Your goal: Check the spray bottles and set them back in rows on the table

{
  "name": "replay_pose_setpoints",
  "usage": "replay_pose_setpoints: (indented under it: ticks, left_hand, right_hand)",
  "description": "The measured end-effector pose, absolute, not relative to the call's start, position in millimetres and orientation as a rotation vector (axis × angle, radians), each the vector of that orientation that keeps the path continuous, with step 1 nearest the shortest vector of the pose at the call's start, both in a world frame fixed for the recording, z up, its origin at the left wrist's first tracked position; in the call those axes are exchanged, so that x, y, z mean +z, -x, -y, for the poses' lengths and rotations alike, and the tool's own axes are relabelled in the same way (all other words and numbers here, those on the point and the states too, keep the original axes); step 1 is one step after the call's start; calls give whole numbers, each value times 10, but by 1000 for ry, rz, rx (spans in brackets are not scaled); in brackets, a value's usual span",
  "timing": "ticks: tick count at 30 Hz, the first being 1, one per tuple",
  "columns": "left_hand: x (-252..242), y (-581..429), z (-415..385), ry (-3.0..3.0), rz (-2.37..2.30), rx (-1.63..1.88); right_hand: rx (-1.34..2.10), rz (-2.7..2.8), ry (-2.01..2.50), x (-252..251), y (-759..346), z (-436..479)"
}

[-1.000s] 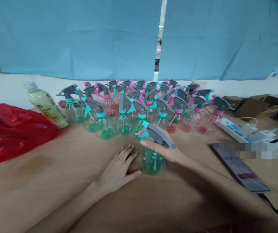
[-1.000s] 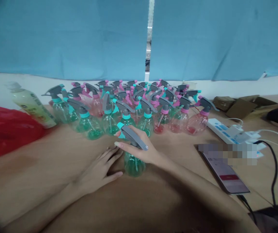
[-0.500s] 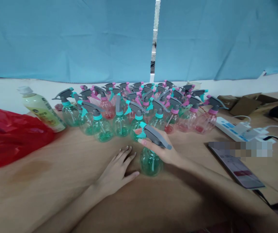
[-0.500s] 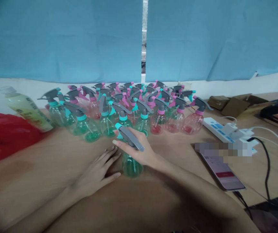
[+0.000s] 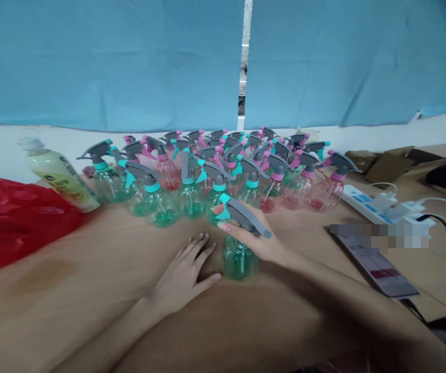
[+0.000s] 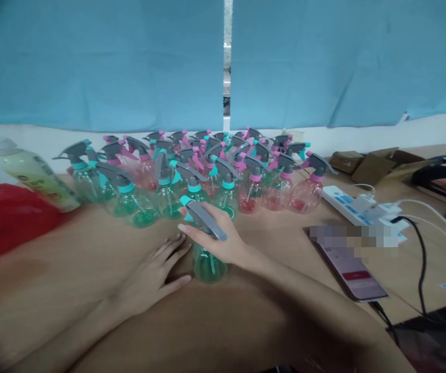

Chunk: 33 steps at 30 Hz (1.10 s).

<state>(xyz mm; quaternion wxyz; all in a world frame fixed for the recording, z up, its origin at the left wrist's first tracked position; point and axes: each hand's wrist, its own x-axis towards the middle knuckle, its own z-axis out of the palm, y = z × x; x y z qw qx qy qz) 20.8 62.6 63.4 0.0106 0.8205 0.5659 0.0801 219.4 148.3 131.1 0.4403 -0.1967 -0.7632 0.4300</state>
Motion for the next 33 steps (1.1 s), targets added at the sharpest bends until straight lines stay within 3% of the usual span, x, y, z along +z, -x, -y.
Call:
replay_pose_setpoints:
  ticks: [13,33]
  left_hand:
    - [684,-230,-618,-2540,-1764,214]
    - [666,-225,-614,-2542,-1773,194]
  right_hand:
    - [962,1934,556,1321,-2190,-1525]
    - [1159,1894,460,1280,-2223,-1528]
